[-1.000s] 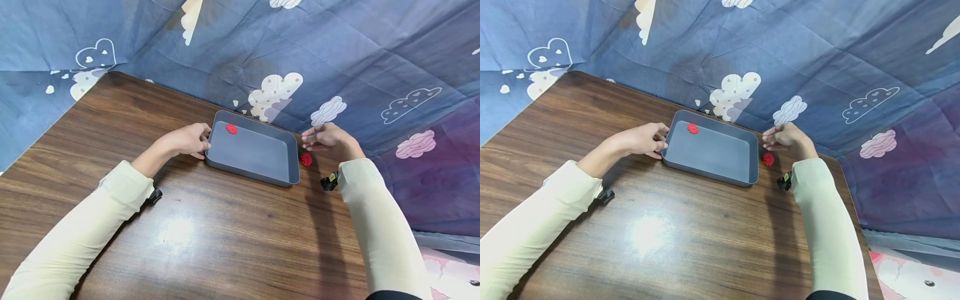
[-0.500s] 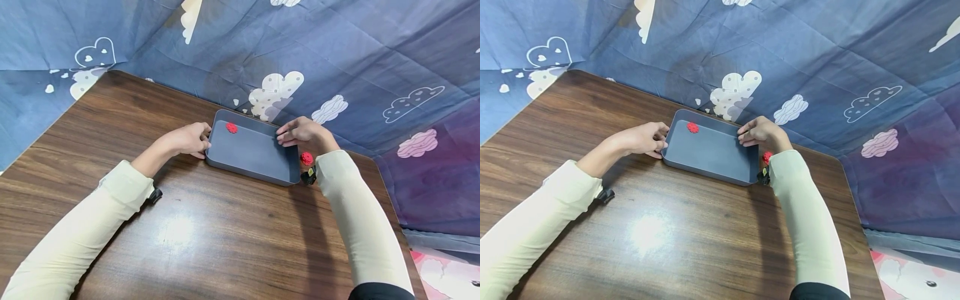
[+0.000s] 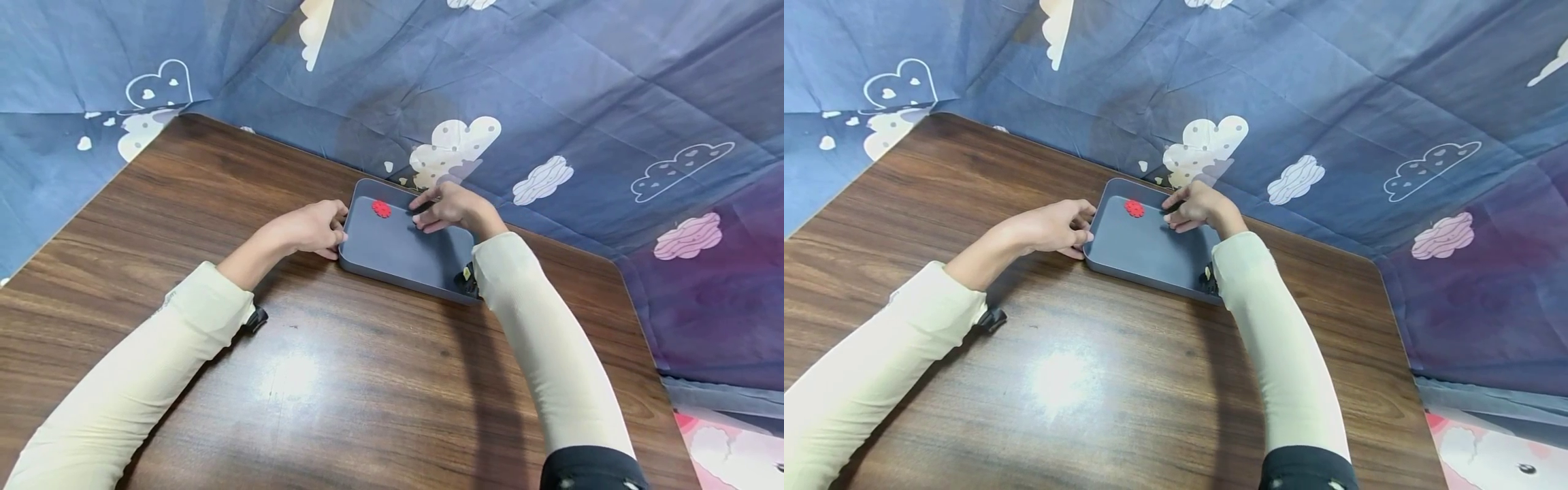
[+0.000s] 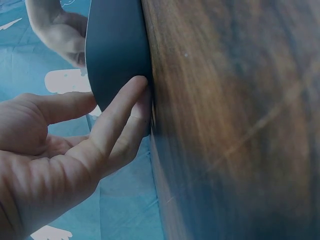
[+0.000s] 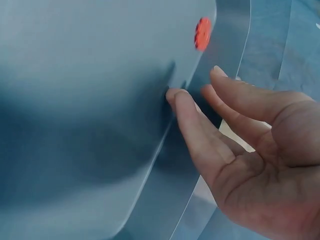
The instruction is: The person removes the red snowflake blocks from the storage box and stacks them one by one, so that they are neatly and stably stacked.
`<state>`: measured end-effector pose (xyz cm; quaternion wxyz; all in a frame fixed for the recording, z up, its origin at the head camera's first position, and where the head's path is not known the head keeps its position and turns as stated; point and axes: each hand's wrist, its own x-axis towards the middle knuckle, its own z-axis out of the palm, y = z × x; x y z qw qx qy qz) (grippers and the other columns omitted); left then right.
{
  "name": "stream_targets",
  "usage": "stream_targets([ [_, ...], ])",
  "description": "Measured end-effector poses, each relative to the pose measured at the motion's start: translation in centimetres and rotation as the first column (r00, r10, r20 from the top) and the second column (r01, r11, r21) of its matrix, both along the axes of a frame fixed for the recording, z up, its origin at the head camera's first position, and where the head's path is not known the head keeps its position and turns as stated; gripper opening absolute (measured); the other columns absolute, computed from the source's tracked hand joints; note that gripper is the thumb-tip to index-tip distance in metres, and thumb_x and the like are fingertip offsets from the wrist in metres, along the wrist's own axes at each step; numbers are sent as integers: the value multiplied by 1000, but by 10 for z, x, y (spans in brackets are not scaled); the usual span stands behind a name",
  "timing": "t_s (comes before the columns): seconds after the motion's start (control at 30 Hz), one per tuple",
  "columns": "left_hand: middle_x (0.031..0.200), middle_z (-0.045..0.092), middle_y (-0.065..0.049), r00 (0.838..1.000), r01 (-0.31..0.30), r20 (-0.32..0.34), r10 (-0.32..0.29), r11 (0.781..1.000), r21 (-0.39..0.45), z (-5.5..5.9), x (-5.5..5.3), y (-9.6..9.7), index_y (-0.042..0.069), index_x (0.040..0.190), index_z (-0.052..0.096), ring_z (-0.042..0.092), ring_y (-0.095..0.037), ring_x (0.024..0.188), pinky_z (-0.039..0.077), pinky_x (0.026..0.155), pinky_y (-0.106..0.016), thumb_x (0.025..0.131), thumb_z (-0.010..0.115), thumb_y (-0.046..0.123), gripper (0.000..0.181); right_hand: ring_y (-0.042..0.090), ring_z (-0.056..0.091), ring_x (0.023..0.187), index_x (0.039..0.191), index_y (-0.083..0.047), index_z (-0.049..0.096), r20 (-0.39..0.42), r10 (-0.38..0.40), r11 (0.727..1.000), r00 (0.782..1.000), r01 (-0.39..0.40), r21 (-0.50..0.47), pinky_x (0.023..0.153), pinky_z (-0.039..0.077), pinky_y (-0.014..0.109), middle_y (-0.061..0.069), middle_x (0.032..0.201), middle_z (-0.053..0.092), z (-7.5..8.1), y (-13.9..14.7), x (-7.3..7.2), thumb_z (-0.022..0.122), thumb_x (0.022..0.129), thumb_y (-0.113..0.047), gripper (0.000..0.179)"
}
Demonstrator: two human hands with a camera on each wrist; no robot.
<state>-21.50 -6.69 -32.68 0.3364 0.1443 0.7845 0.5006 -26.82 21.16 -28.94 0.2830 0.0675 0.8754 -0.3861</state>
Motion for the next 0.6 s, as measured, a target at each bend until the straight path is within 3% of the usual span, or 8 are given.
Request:
stream_targets([
  [0.13,146,47,-28,1000,11,-11,-11,1000,-7,0,0,-1,-4,166,22,57,-36,134,65,108,-40,112,45,-1,59,11,71,84,148,4,60,6,31,999,999,-31,22,85,71,26,10,103,70,0,-18,-5,69,102,4,48],
  [0.4,141,49,-27,1000,6,-30,-6,1000,-3,-1,0,-2,-6,165,24,59,-32,125,66,106,-40,111,45,-1,58,14,70,84,152,-5,60,18,84,995,996,-85,56,82,71,26,19,149,51,-1,-42,-11,68,102,4,51],
  [0.5,140,49,-26,1000,8,-29,-8,1000,-10,-2,0,-2,-6,165,26,59,-31,123,66,106,-39,111,46,-1,57,15,73,80,149,-7,63,25,79,993,997,-80,85,80,72,28,18,146,56,-3,-47,-13,68,102,3,49],
  [0.6,140,49,-26,1000,7,-25,-7,1000,-11,-2,0,-2,-5,165,26,59,-31,122,66,107,-39,112,46,0,57,16,73,76,142,-6,68,28,68,992,997,-71,107,77,73,30,16,121,66,-6,-49,-14,71,101,1,41],
])
